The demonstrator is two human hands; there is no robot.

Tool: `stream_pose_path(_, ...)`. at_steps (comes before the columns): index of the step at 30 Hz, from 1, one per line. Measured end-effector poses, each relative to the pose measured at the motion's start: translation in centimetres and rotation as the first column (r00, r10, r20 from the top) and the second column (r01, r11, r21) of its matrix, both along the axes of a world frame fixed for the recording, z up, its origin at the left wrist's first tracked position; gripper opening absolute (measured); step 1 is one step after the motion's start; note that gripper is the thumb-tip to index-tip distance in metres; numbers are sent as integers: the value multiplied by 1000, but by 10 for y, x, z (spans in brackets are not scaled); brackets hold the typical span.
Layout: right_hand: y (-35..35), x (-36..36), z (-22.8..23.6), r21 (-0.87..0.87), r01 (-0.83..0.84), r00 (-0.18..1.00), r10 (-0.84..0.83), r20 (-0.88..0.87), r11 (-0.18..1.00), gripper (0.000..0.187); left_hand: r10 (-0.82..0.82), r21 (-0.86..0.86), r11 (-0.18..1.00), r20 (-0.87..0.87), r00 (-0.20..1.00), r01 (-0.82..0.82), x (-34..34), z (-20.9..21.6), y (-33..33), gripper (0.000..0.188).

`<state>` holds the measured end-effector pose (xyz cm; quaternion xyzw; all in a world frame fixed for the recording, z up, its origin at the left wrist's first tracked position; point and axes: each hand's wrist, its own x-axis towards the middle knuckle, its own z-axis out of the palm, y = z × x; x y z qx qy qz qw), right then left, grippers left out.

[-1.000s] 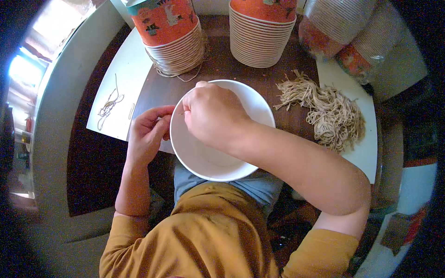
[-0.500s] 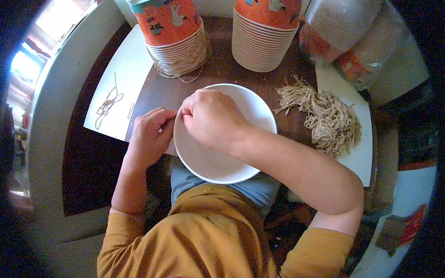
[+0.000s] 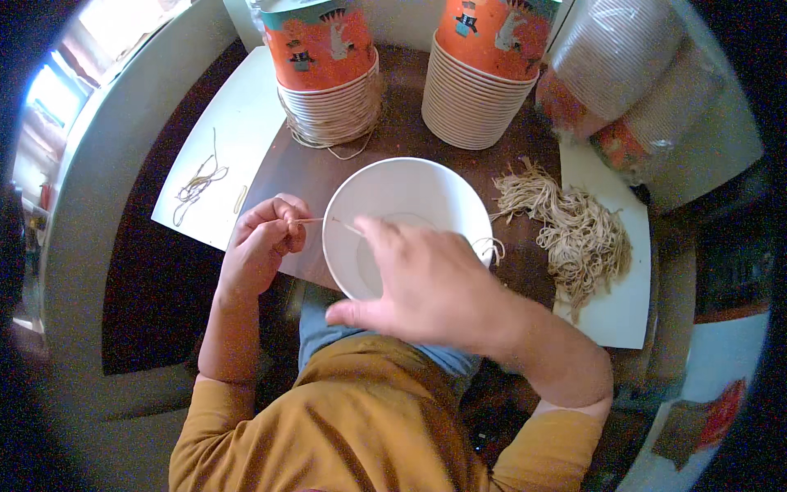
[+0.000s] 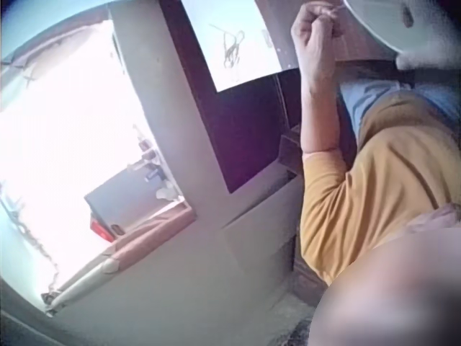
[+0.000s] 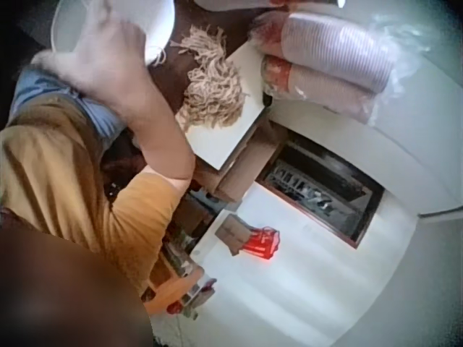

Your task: Tying precut string handles through the pre-punched holes of printed paper buckets.

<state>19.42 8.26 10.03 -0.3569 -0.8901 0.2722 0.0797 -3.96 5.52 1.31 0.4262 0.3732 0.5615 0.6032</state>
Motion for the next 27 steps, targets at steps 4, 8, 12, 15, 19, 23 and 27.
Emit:
stream_pose_path(4, -6, 6, -11, 184, -129, 990, 115, 82, 974, 37, -79, 46, 996, 112, 991, 74, 12, 10, -2, 14)
stream_pose_path(8, 10, 16, -6, 204, -229, 971, 208, 120, 952, 21, -153, 6, 988, 88, 984, 153, 15, 5, -5, 15)
stream_pose_path(12, 16, 17, 4, 220, -264, 965, 260, 45, 939, 17, -84, 97, 991, -53, 995, 89, 27, 7, -11, 20)
stream_pose_path(15, 15, 7, 10, 243, -338, 925, 369, -93, 909, 14, 32, 292, 953, -377, 926, 86, 36, 19, -10, 21)
stream_pose_path(19, 28, -27, 26, 170, -410, 900, 428, -81, 896, 19, 242, 500, 854, -628, 740, 144, 28, 19, -11, 19)
stream_pose_path(23, 53, -27, 14, 677, 28, 967, 152, -204, 735, 13, 14, 177, 982, -383, 924, 58, 32, 14, -17, 8)
stream_pose_path(27, 30, -11, 18, 773, 115, 946, 168, -277, 624, 22, -84, 107, 989, -197, 977, 106, 23, 8, -18, 8)
